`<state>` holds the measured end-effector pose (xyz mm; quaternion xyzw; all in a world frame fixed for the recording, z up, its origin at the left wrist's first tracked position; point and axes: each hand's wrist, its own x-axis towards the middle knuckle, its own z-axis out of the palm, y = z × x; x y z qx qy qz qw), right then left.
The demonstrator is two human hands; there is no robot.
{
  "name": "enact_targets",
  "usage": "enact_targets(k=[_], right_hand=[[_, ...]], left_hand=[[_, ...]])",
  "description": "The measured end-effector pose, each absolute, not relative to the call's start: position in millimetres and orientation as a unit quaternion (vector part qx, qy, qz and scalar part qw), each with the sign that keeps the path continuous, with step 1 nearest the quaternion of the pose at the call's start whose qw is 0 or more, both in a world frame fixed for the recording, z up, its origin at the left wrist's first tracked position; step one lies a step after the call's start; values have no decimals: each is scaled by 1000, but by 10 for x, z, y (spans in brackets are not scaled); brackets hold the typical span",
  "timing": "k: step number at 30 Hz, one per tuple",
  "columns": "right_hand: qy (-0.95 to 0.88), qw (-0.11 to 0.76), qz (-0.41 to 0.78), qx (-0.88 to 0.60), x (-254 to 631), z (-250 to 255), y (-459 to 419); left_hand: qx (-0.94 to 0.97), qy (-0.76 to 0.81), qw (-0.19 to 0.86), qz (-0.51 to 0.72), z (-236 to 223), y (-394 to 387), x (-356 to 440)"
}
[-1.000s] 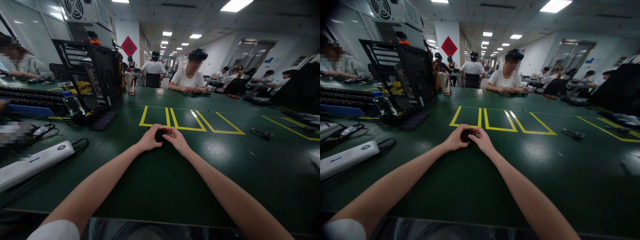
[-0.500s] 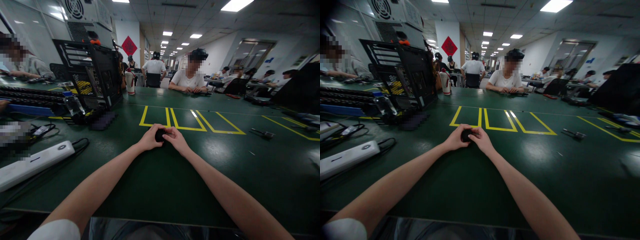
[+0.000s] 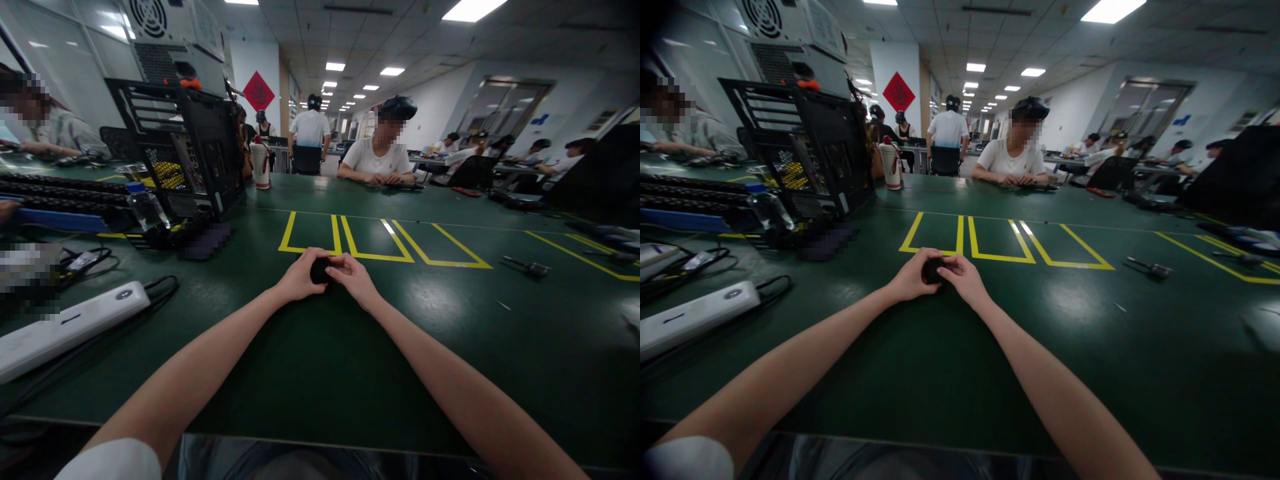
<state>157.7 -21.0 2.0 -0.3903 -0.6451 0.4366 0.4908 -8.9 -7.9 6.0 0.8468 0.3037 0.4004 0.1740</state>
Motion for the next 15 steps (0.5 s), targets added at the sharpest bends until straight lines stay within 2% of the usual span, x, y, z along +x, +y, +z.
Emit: enact_targets(k=[8,15], right_hand=[[-640,464,460,-404,1576,26,-193],[-645,489,444,-384,1580,-3,-211]], left_hand=[[843,305,181,404,42,-61,-79],[844,304,179,404,52,-74,-88]])
